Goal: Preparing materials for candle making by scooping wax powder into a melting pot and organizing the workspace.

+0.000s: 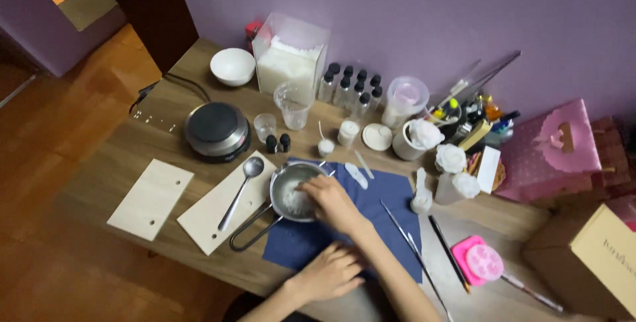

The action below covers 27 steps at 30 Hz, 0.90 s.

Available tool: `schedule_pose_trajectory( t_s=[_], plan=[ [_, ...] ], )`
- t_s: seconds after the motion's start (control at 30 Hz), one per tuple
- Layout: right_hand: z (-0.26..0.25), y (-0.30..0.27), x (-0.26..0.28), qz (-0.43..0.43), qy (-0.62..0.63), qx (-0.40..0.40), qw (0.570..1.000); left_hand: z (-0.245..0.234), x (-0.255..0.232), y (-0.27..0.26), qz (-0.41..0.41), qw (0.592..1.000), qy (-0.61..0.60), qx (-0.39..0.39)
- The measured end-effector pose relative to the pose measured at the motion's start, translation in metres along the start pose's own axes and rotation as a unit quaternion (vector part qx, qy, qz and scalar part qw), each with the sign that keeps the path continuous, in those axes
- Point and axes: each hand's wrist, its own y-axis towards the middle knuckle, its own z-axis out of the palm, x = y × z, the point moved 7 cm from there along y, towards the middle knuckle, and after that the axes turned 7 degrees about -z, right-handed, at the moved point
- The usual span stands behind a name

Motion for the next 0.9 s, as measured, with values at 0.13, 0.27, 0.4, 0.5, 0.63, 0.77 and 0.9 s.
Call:
schedule_pose_trajectory(
  t_s=[0.13, 0.27, 0.4, 0.5, 0.63, 0.77, 0.9],
  plan=[
    [-0.002, -0.005, -0.003, 0.02, -0.137, -0.056, 0.989, -0.04, -0.009, 0.001, 0.031, 0.995, 0.081, -0.057],
    [-0.011, -0.03, -0.01, 0.056, -0.145, -0.079, 0.985, -0.085, -0.009, 0.0, 0.011, 0.99, 0.009, -0.141],
    [-0.038, -0.08, -0.023, 0.086, -0.145, -0.136, 0.976, -0.109, 0.0, -0.009, -0.031, 0.96, 0.097, -0.259],
    [-0.079, -0.115, -0.031, 0.148, -0.154, -0.212, 0.954, -0.108, 0.003, -0.007, -0.051, 0.954, 0.108, -0.276],
    [-0.133, -0.173, -0.053, 0.286, -0.202, -0.276, 0.895, -0.095, -0.012, 0.016, -0.007, 0.966, 0.105, -0.235],
    [-0.124, -0.212, -0.084, 0.448, -0.206, -0.102, 0.864, -0.075, -0.005, 0.052, 0.021, 0.967, 0.068, -0.245],
    [-0.098, -0.217, -0.095, 0.478, -0.154, -0.092, 0.86, -0.044, 0.021, 0.079, -0.03, 0.976, 0.005, -0.213]
  ],
)
